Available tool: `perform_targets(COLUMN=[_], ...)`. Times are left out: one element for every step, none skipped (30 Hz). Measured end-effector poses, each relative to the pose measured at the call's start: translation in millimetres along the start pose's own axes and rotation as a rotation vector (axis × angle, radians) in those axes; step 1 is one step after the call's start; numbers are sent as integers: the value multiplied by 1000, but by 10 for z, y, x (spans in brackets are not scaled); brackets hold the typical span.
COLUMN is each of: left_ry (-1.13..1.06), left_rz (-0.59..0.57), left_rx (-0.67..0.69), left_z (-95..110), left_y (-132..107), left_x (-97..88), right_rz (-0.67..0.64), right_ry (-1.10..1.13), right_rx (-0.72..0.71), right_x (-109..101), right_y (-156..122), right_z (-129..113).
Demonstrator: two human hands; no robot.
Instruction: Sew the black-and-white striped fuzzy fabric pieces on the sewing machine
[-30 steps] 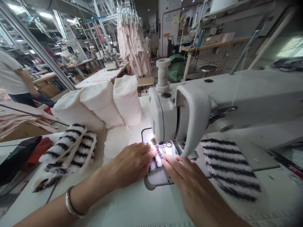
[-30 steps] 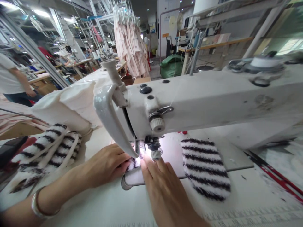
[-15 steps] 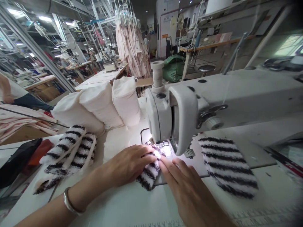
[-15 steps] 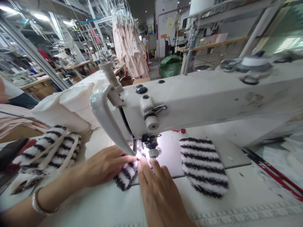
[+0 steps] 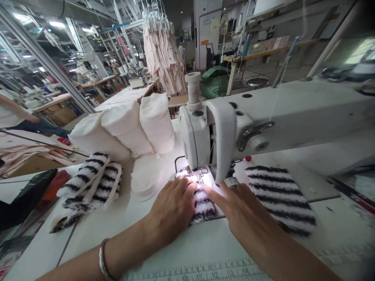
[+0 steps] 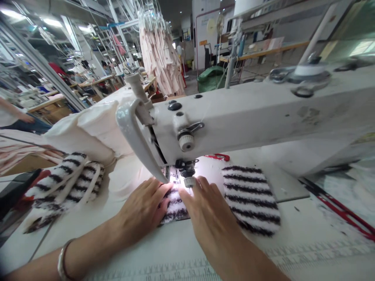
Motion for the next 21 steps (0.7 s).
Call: perform_targets(left_ry=[-31,-81,-141,-197,-240,-263,-267,-261,-256,-255,-259,-263,-265,-263,-257,-248,-239,-233,-228,-228,-233], left_rz=[1,-3,-14,-33,-55,-74,-86,-88,-84,-68,-50,-35,-27,-25,-24,-24,-24,-23,-23,-26,-30], left_rx=[6,17,27,37,45,54,61,69,74,76,73,69,67,69,76,86,95,102,105,107,109], left_z=[1,8,18,32,50,72,92,112,127,136,139,138,137,139,144,149,151,152,149,145,143], left_y=[1,-2,-10,-23,-39,-57,-73,-87,-98,-105,-110,-115,-121,-129,-141,-157,-175,-195,-215,-235,-253], left_x=[-22,-45,-64,-73,-73,-68,-60,-54,-50,-56,-65,-74,-81,-84,-88,-89,-88,-85,-79,-70,-62], right_rz=[-6,-8,0,17,34,50,63,68,66,63,68,75,78,75,77,77,75,73,69,65,66], right_ry=[7,21,39,56,72,81,82,82,83,86,89,90,90,88,84,82,81,80,78,70,53], right_rx=[0,-2,-3,-1,6,22,42,58,71,80,86,88,85,77,70,65,57,52,52,48,40], right_x=[-15,-32,-54,-78,-96,-108,-113,-109,-97,-85,-82,-84,-89,-94,-107,-119,-132,-141,-146,-145,-141], right_y=[-41,-95,-160,-231,-305,-377,-443,-500,-545,-578,-601,-612,-615,-610,-601,-588,-574,-560,-548,-539,-534], right_z=[4,9,15,24,37,55,74,89,99,104,106,102,91,72,49,19,-17,-55,-92,-132,-172])
Point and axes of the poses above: each hand's wrist, its own y-axis towards the middle knuckle, its own x-axis out of the palm, z = x × y, the point moved 8 cm from there along y, towards the middle knuckle, and after that the axes turned 2 degrees about -x, right-handed, at the moved point
